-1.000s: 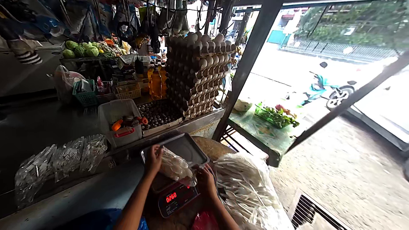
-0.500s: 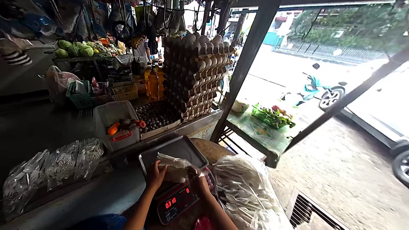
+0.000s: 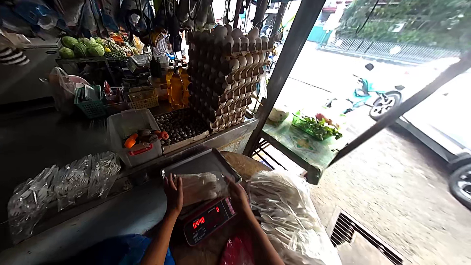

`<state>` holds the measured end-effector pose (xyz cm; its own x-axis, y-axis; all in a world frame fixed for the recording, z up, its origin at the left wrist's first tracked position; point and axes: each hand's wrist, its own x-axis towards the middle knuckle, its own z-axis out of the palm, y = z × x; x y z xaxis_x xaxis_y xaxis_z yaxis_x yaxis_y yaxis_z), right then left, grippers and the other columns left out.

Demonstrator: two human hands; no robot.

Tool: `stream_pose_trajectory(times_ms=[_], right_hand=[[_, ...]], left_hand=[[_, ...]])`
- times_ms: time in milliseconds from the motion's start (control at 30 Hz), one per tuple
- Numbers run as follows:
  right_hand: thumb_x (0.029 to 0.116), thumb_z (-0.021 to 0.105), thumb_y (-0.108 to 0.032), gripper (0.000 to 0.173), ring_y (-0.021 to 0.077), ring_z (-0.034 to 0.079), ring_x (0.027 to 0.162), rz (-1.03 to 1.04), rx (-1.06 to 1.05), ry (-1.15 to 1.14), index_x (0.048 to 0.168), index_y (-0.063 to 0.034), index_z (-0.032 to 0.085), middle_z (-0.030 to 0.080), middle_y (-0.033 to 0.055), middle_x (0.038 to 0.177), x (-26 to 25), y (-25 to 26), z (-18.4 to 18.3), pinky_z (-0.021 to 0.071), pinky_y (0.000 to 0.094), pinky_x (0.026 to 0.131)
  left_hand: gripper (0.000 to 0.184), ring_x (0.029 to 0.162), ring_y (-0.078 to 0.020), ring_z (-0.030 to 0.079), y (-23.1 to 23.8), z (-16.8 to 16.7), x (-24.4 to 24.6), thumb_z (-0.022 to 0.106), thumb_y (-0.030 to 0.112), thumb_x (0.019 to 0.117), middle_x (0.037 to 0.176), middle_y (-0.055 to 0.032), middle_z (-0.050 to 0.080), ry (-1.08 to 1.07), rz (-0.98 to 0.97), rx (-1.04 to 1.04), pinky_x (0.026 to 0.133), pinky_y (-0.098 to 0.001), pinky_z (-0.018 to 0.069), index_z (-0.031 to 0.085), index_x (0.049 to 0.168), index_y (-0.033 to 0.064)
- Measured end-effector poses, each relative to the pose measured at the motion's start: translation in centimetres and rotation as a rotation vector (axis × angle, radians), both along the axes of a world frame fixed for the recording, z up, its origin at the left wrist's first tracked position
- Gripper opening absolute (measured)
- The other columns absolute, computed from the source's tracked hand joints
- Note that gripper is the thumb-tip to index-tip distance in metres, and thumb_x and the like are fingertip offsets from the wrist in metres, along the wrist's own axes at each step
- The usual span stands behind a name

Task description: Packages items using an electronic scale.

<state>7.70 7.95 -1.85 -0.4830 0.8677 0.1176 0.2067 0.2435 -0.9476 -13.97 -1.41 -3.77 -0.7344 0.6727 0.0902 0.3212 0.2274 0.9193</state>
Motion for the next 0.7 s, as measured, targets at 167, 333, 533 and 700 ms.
stream_pose_trajectory(times_ms=[167,333,533,700], right_hand=[[0.1079,0.044,-0.015,0.035,0.0181,0.066,0.108,-0.416,-0.276,0.226,0.133,0.006,0.057,0.068,0.0167,0.123,7.5,-1.3,-1.2,0.0548,0.0355,0.088],[0.111,0.04,-0.027,0.043,0.0199,0.064,0.112,-0.538,-0.33,0.224,0.135,0.0045,0.056,0.064,0.0179,0.129,9.5,-3.2,-2.7,0.0525,0.0374,0.091],[0.1004,0.059,-0.029,0.062,0.0305,0.048,0.138,-0.29,-0.085,0.083,0.148,0.0073,0.042,0.047,0.0279,0.149,3.7,-2.6,-0.5,0.04,0.0417,0.114],[0.1075,0.047,-0.019,0.033,0.0224,0.064,0.089,-0.258,0.097,-0.103,0.111,0.0069,0.067,0.068,0.0167,0.098,-5.0,-0.4,3.0,0.0514,0.0411,0.086]], left_hand=[[0.063,0.152,-0.0452,0.022,-4.9,1.2,-3.7,0.041,0.035,0.108,0.161,-0.0334,0.025,-0.005,0.165,0.123,0.124,-0.0532,0.0197,0.035,0.152,-0.0095],[0.058,0.147,-0.0451,0.033,-11.9,-1.9,-5.9,0.043,0.032,0.1086,0.154,-0.0349,0.037,-0.044,0.252,0.078,0.122,-0.0541,0.0256,0.043,0.146,-0.0124],[0.057,0.141,-0.0419,0.041,-18.5,-6.0,-3.8,0.041,0.033,0.1101,0.15,-0.0333,0.042,-0.316,0.359,0.02,0.113,-0.0585,0.0345,0.04,0.146,-0.0114],[0.052,0.139,-0.0411,0.043,-20.3,-6.4,-2.4,0.043,0.03,0.1099,0.149,-0.0297,0.044,-0.436,0.305,0.011,0.11,-0.0605,0.0375,0.043,0.146,-0.0071]])
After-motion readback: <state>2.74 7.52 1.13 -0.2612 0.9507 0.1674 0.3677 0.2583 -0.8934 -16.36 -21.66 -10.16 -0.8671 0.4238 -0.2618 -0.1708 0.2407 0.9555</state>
